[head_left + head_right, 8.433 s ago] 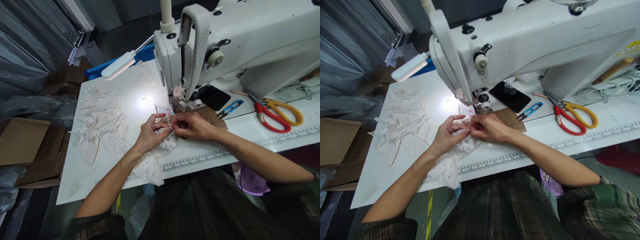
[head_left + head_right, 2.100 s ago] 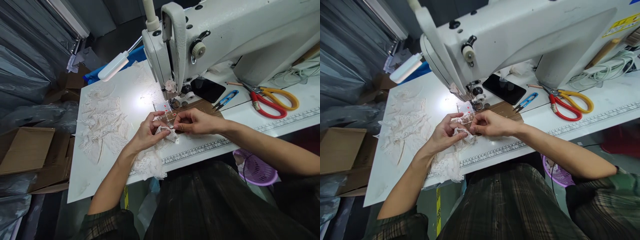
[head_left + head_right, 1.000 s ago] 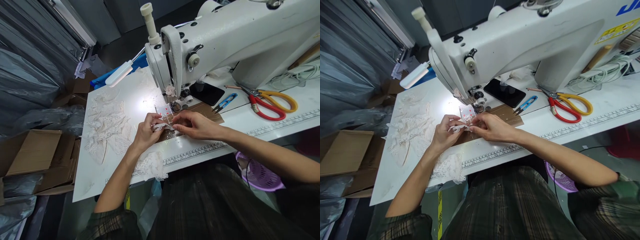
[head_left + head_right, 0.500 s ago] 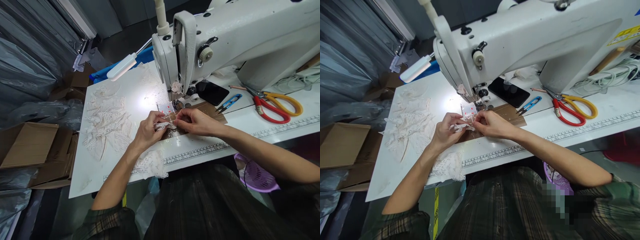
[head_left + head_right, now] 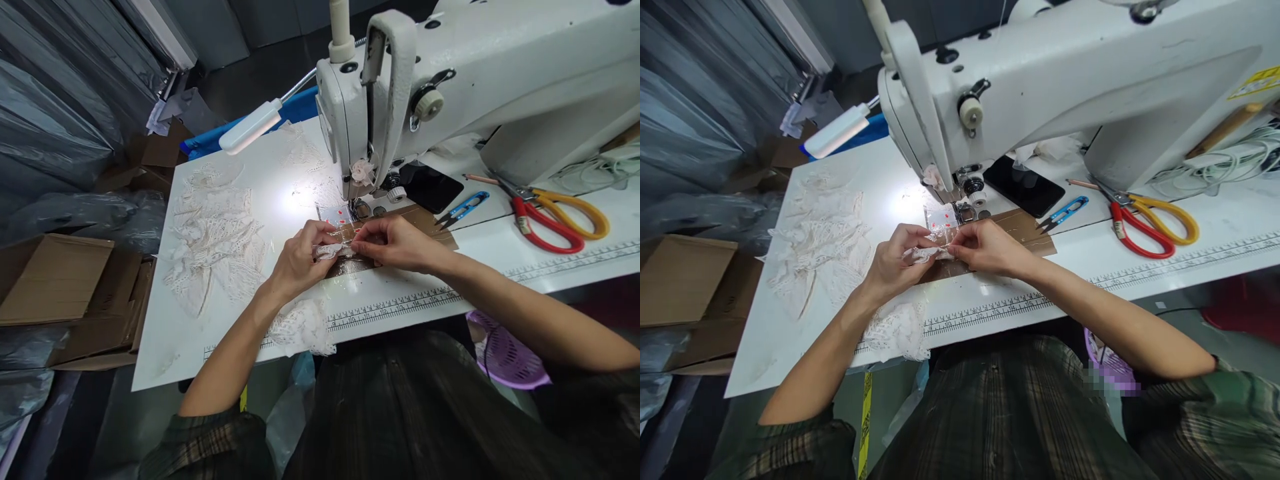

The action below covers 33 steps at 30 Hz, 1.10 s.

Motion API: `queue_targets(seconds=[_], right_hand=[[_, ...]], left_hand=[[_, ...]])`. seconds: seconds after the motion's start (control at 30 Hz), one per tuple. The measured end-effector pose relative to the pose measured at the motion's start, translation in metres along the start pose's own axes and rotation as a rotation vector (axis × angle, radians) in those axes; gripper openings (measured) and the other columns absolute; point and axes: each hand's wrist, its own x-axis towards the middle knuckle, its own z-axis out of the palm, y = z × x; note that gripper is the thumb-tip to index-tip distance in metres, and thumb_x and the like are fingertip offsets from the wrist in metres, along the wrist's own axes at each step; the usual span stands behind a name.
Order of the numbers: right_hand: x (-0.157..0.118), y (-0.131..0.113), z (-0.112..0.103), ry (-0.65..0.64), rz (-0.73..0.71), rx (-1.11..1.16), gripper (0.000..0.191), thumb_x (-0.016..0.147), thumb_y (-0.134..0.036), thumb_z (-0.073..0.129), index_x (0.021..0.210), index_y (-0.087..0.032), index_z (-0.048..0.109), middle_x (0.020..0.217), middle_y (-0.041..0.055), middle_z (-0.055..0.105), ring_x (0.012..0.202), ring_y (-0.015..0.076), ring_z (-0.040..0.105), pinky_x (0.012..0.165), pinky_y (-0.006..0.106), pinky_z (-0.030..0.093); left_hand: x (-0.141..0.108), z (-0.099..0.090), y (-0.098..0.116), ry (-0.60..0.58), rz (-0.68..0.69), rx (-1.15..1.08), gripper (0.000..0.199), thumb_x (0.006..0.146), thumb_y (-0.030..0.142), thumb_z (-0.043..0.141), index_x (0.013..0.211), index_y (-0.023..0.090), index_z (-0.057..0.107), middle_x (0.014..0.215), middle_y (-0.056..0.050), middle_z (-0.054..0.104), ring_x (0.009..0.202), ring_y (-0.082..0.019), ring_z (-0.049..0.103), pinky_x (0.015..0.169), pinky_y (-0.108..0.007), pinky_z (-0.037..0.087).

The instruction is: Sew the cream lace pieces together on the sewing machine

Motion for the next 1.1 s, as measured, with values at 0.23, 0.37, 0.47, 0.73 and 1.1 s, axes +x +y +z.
queue_targets(seconds=[0.23,0.37,0.47,0.73,1.1], right_hand=[[0.004,0.003,0.010,0.114,0.015,0.134,0.025,0.083,-0.037,0.069,0.074,-0.018,0.055,0.052,-0.0049,0.046,0.045,0.0080,0.039,0.042,0.024,0.028],[0.002,0.002,0.025,0.290,-0.211,0.064,0.014,0.087,-0.027,0.058,0.078,-0.018,0.051,0.060,-0.0044,0.048,0.052,0.0081,0.038,0.048,0.025,0.028],[0.003,0.002,0.037,0.393,-0.268,0.130,0.010,0.086,-0.021,0.053,0.078,-0.019,0.048,0.064,-0.0033,0.049,0.055,0.0086,0.040,0.051,0.025,0.031],[0.013,0.004,0.032,0.394,-0.221,-0.081,0.012,0.081,-0.013,0.051,0.075,-0.020,0.045,0.066,-0.0019,0.053,0.057,0.0105,0.043,0.056,0.028,0.033],[-0.002,0.003,0.013,0.113,-0.213,-0.251,0.023,0.087,-0.033,0.061,0.103,-0.016,0.059,0.067,-0.0021,0.052,0.057,0.0119,0.046,0.056,0.028,0.037]], left_hand=[[-0.001,0.007,0.001,0.036,-0.042,-0.099,0.025,0.084,0.032,0.069,0.101,0.019,0.057,0.085,-0.003,0.072,0.074,-0.014,0.069,0.057,-0.022,0.055],[-0.002,0.015,0.005,0.068,-0.037,-0.112,0.020,0.086,0.034,0.067,0.091,0.019,0.057,0.081,-0.002,0.069,0.071,-0.012,0.066,0.061,-0.024,0.055],[0.000,0.012,0.002,0.070,0.080,-0.004,0.011,0.087,0.024,0.064,0.088,0.018,0.055,0.078,-0.001,0.067,0.062,-0.011,0.060,0.056,-0.024,0.050],[0.013,-0.018,-0.022,0.232,0.497,0.499,0.029,0.073,-0.008,0.043,0.081,0.019,0.051,0.075,-0.005,0.064,0.073,-0.018,0.060,0.066,-0.032,0.052],[0.009,-0.009,-0.016,0.242,0.579,0.471,0.023,0.081,-0.002,0.055,0.086,0.020,0.049,0.078,0.000,0.073,0.068,-0.014,0.067,0.080,-0.036,0.052]])
